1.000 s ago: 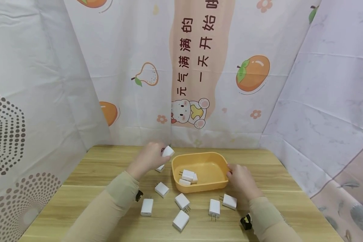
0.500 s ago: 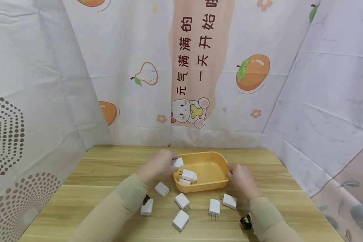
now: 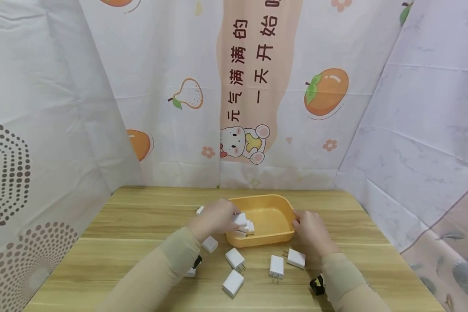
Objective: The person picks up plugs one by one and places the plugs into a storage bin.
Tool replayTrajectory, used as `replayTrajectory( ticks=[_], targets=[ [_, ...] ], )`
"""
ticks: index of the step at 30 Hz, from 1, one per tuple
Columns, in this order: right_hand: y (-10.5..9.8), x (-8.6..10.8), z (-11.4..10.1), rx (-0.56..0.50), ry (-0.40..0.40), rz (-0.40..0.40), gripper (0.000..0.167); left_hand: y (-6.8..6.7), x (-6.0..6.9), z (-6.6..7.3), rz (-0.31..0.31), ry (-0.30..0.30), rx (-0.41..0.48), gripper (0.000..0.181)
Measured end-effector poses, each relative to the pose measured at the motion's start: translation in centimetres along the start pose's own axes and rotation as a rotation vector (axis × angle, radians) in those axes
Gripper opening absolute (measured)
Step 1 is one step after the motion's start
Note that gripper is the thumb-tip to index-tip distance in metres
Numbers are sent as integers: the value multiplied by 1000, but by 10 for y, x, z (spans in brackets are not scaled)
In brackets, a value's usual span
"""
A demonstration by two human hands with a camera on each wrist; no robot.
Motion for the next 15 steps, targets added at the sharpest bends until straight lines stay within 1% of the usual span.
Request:
replayTrajectory(
  ticks=[5, 11, 15],
  targets=[
    [0, 1, -1, -7, -1, -10, 36, 5, -1, 4, -14, 22, 8, 45],
    [0, 1, -1, -5, 0, 7, 37, 7, -1, 4, 2, 46, -6, 45],
    [-1, 1, 0, -6, -2, 8, 38, 9, -2, 5, 11, 65, -32, 41]
  ],
)
Point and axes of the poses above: each hand's wrist, its own x-axis away from the middle knuckle, its own y-axis out of the palm, z = x × y, the point moved 1 cm from there along -x, towards the middle knuckle, and after that the axes turned 10 degrees about -y, right-handed, at the moved point
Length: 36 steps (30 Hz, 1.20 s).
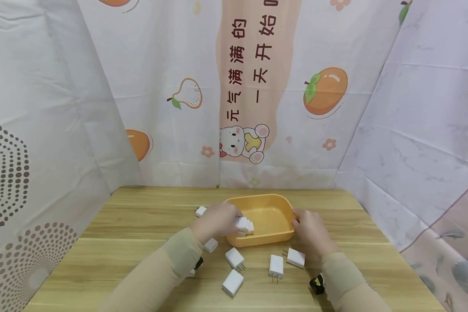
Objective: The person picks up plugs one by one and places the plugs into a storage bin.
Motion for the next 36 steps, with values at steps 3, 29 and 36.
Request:
replayTrajectory(
  ticks=[3, 29, 36],
  targets=[
    [-1, 0, 0, -2, 3, -5, 37, 0, 0, 0, 3, 6, -8, 33],
    [-1, 0, -1, -15, 9, -12, 38, -1, 0, -2, -15, -29, 44, 32],
    [0, 0, 0, -14, 9, -16, 39, -3, 2, -1, -21, -36, 54, 32]
  ],
)
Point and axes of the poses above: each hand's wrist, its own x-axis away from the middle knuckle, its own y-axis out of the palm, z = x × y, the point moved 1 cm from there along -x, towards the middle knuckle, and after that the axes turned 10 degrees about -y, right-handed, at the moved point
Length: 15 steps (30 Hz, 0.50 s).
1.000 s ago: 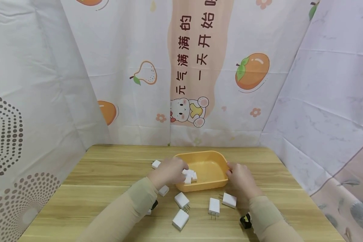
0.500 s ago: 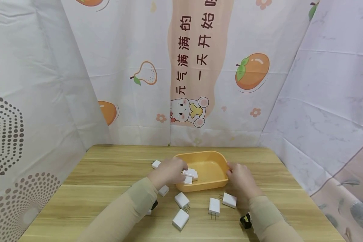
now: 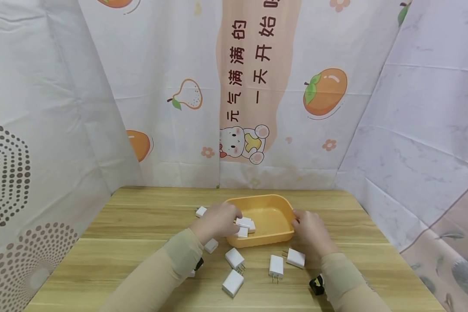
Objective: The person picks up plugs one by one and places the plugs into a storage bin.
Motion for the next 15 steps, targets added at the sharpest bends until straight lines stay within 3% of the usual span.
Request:
replayTrajectory(
  ticks=[5, 11, 15],
  targets=[
    [1, 0, -1, 3, 0, 3, 39, -6, 1, -1, 28, -18, 6, 33],
    [0, 0, -2, 1, -6, 7, 37, -10, -6, -13, 115, -78, 54, 41],
    [-1, -1, -2, 7, -13, 15, 32, -11, -11, -24, 187, -83, 98, 42]
  ],
)
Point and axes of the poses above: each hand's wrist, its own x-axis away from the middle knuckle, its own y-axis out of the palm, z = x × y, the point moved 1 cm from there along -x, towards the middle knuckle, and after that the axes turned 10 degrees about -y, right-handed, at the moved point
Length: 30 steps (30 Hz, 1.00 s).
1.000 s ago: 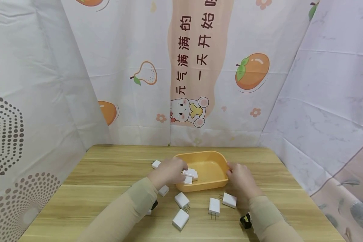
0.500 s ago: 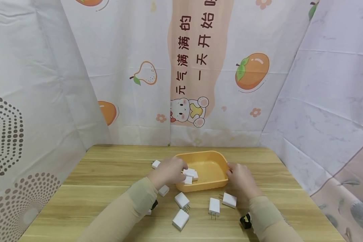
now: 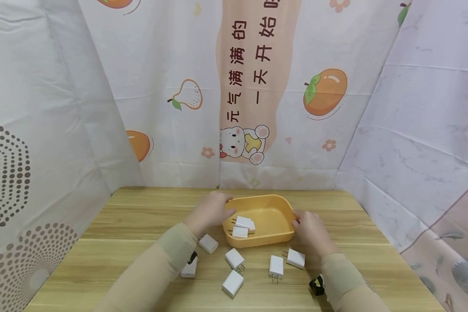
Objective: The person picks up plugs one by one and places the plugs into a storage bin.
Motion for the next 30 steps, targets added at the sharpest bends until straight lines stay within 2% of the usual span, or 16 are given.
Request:
replayTrajectory(
  ticks=[5, 10, 15, 18, 23, 27, 30],
  targets=[
    [0, 0, 0, 4, -1, 3, 33, -3, -5, -13, 40, -28, 1, 47],
    [-1, 1, 1, 4, -5, 6, 36, -4, -8, -31, 12, -88, -2, 52],
    [-1, 1, 1, 5, -9, 10, 32, -5, -9, -50, -3, -121, 46, 53],
    [-1, 1, 1, -2, -7, 9, 29, -7, -10, -60, -10, -114, 61, 52],
    [-1, 0, 0, -1, -5, 8, 27, -8, -10, -74, -48, -69, 34, 53],
    [-1, 0, 0, -1, -2, 3, 32, -12, -8, -82, -79, -38, 22, 56],
    [-1, 0, 0, -2, -5, 4, 35, -16, -5, -87, -92, -41, 22, 57]
  ],
)
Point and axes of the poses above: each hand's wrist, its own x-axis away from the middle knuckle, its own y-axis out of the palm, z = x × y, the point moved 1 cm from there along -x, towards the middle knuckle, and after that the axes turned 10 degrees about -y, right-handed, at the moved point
